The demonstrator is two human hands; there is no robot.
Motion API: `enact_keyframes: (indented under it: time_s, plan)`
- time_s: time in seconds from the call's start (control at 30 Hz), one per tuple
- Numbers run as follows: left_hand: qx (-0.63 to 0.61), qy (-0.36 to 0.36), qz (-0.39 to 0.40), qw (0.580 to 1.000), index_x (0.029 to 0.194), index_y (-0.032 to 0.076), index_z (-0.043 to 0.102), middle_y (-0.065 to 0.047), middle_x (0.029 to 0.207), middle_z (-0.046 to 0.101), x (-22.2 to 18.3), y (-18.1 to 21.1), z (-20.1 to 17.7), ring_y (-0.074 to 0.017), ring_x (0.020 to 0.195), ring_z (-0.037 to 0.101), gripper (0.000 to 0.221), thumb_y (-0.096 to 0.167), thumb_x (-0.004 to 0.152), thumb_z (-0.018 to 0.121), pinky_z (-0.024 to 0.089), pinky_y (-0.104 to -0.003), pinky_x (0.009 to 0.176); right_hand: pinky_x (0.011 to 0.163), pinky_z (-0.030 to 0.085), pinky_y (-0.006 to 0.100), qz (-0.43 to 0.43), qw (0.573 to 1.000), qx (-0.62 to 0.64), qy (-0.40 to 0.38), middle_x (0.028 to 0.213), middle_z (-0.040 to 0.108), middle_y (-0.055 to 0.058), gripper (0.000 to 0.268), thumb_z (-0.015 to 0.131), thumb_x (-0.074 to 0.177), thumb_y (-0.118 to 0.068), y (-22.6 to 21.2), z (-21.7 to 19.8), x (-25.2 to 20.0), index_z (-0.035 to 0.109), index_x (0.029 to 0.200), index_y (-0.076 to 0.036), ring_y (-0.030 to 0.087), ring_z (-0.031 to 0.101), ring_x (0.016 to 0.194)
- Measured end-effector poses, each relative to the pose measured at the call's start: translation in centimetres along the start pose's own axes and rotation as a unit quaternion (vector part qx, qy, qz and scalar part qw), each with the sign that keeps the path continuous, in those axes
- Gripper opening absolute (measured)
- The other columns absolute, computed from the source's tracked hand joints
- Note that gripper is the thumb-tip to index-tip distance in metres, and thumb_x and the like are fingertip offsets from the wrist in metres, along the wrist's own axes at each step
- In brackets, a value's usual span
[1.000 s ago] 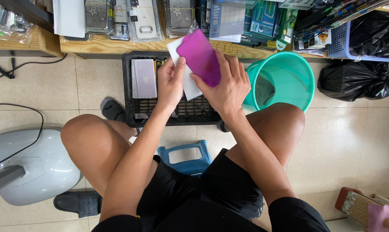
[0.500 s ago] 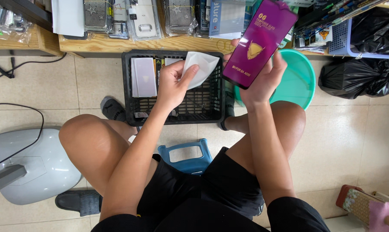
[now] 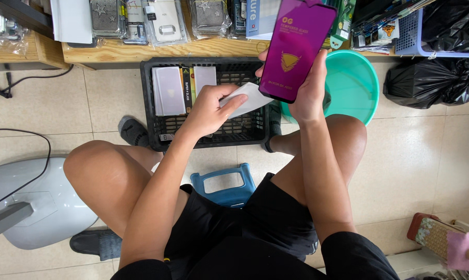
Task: The person cleans a packaged screen protector with a cloth, removes it from its sleeve, and shows it to the camera.
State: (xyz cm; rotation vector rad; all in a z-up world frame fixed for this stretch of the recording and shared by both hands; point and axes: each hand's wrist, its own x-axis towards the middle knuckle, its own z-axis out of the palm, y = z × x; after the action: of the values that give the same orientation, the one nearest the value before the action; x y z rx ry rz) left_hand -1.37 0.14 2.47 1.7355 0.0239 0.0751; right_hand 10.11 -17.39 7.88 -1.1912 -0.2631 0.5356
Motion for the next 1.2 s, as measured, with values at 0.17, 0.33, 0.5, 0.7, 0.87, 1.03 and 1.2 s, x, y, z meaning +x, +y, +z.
enact_keyframes:
  time_s: [0.17, 0.33, 0.5, 0.7, 0.87, 1.03, 1.2]
  plan:
    - [-0.073, -0.043, -0.013, 0.996, 0.078, 0.013, 0.054, 0.009, 0.075, 0.037, -0.1, 0.5, 0.4, -0.0065, 0.072, 0.032, 0.033, 0.030, 0.106, 0.061, 0.025, -0.026, 0.064, 0.085, 0.063, 0.038, 0.053, 0.998, -0.012, -0.036, 0.113, 0.073, 0.014, 0.089, 0.029, 0.089, -0.075, 0.3, 1.2, -0.2, 0.066, 0.120, 0.000, 0.023, 0.074, 0.091]
    - [-0.204, -0.056, -0.056, 0.976, 0.087, 0.013, 0.060, 0.009, 0.077, 0.051, -0.2, -1.2, 1.5, -0.0025, 0.071, 0.047, 0.026, 0.032, 0.104, 0.060, 0.036, -0.022, 0.060, 0.093, 0.062, 0.043, 0.021, 0.995, 0.065, -0.072, 0.127, 0.068, 0.010, 0.080, 0.035, 0.095, -0.074, 2.0, 1.2, -0.5, 0.056, 0.135, -0.008, 0.025, 0.072, 0.108]
    - [-0.214, -0.016, -0.054, 0.975, 0.096, 0.008, 0.068, 0.007, 0.078, 0.058, -0.3, -1.3, 1.3, -0.0028, 0.070, 0.051, 0.028, 0.033, 0.104, 0.061, 0.037, -0.022, 0.058, 0.112, 0.057, 0.056, 0.018, 0.981, 0.103, -0.163, 0.149, 0.056, 0.022, 0.076, 0.040, 0.105, -0.064, 1.6, 1.2, -0.4, 0.039, 0.155, -0.006, 0.040, 0.062, 0.135]
    - [-0.179, -0.044, -0.058, 0.981, 0.083, 0.015, 0.058, 0.011, 0.075, 0.042, -0.2, -1.5, 1.4, -0.0025, 0.069, 0.036, 0.028, 0.032, 0.105, 0.060, 0.027, -0.023, 0.058, 0.111, 0.053, 0.042, -0.138, 0.989, 0.044, 0.001, 0.144, 0.059, 0.011, 0.064, 0.038, 0.108, -0.062, 1.8, -0.8, 0.9, 0.048, 0.152, -0.017, 0.025, 0.060, 0.130]
    - [-0.202, 0.001, -0.077, 0.976, 0.109, 0.006, 0.073, -0.001, 0.092, 0.073, 0.0, -1.6, 1.1, -0.0113, 0.079, 0.069, 0.031, 0.034, 0.102, 0.060, 0.050, -0.023, 0.059, 0.103, 0.053, 0.038, -0.099, 0.993, -0.058, 0.020, 0.113, 0.073, 0.017, 0.063, 0.033, 0.103, -0.057, 2.0, 0.2, 0.6, 0.070, 0.105, -0.006, 0.028, 0.069, 0.114]
    - [-0.196, 0.050, -0.032, 0.979, 0.091, 0.011, 0.068, 0.004, 0.070, 0.059, 0.4, -0.7, 0.2, -0.0042, 0.065, 0.050, 0.024, 0.029, 0.104, 0.062, 0.041, -0.021, 0.063, 0.090, 0.051, 0.034, -0.061, 0.983, -0.171, -0.028, 0.123, 0.070, 0.016, 0.070, 0.028, 0.105, -0.055, 2.8, 0.7, 0.5, 0.074, 0.096, -0.003, 0.026, 0.067, 0.108]
    - [-0.204, 0.107, -0.094, 0.969, 0.100, 0.011, 0.070, 0.006, 0.076, 0.062, 0.3, -2.3, 0.5, -0.0036, 0.066, 0.053, 0.027, 0.038, 0.101, 0.063, 0.038, -0.022, 0.055, 0.108, 0.045, 0.041, -0.126, 0.954, -0.250, -0.109, 0.132, 0.064, 0.019, 0.048, 0.039, 0.111, -0.040, 2.9, 0.9, 0.5, 0.068, 0.113, -0.002, 0.030, 0.058, 0.130]
